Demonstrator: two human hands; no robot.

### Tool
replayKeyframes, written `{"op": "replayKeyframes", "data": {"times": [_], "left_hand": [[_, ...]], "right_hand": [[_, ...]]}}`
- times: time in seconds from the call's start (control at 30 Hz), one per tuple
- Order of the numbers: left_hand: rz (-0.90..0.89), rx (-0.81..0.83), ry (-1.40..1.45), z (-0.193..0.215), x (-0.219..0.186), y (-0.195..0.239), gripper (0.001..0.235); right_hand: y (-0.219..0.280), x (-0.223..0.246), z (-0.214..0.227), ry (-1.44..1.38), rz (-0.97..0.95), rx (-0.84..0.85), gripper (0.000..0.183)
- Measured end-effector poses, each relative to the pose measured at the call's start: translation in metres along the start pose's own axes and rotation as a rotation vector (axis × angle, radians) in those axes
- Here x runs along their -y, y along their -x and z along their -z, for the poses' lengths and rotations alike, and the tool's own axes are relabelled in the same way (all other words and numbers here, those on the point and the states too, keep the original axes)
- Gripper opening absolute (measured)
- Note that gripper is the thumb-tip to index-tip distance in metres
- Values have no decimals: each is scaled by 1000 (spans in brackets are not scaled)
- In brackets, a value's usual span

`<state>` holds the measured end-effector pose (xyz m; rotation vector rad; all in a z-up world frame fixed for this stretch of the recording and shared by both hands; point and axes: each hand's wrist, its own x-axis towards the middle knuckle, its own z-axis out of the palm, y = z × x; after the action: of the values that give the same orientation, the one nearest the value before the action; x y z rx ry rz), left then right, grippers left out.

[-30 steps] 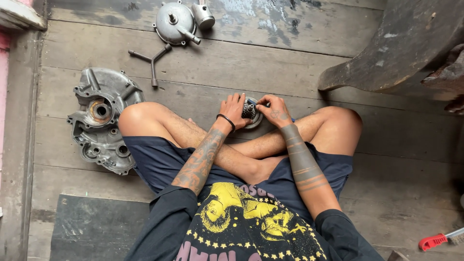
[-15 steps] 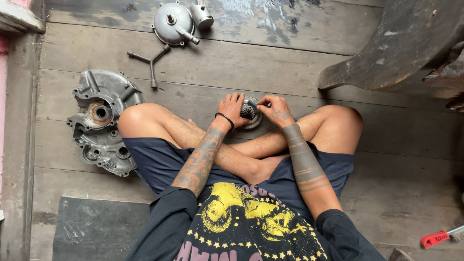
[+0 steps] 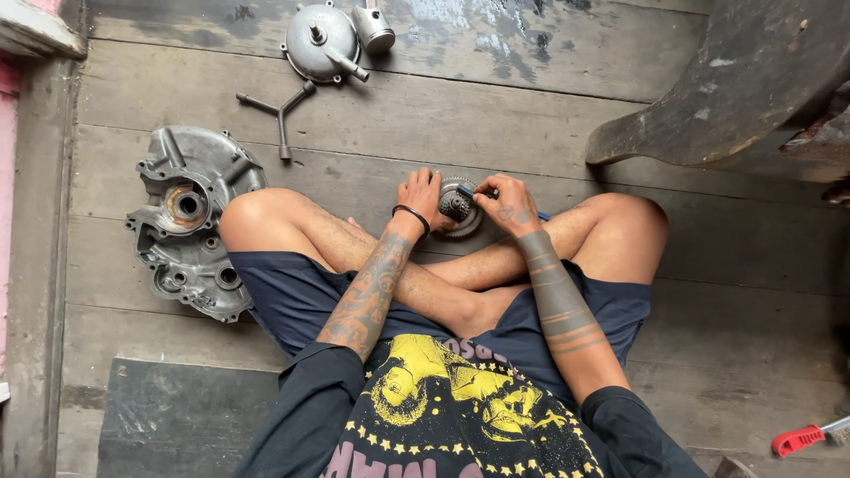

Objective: Assembling a gear onto a motorcycle engine shaft, involving the alignment of a small key using a hand tool.

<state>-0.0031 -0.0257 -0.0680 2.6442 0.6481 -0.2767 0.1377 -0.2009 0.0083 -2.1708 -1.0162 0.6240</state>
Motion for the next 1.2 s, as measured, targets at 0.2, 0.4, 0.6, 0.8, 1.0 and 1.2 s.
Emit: {"op": "replayKeyframes", "data": {"times": [0.2,0.4,0.6,0.8,1.0,1.2], "left_hand": [[8,-9,-33,20,-6,14,95],[37,14,10,24,-5,12,101],[26,-18,-36,21,0,12,102],[60,0,-46,23,3,12,102],[91,20,-27,27,7,12,96],[97,19,-22,26,10,9,90]], "right_hand": [[0,0,-5,-20,44,3,14],[-6,-9,-5,11,39,-10,13],[-6,-12,-3,20,31,14,15],[-4,2,-3,-91,79,33,17],[-3,3,-2,-75,104,11,15],[-8,-11,-5,3,64,-15,14]]}}
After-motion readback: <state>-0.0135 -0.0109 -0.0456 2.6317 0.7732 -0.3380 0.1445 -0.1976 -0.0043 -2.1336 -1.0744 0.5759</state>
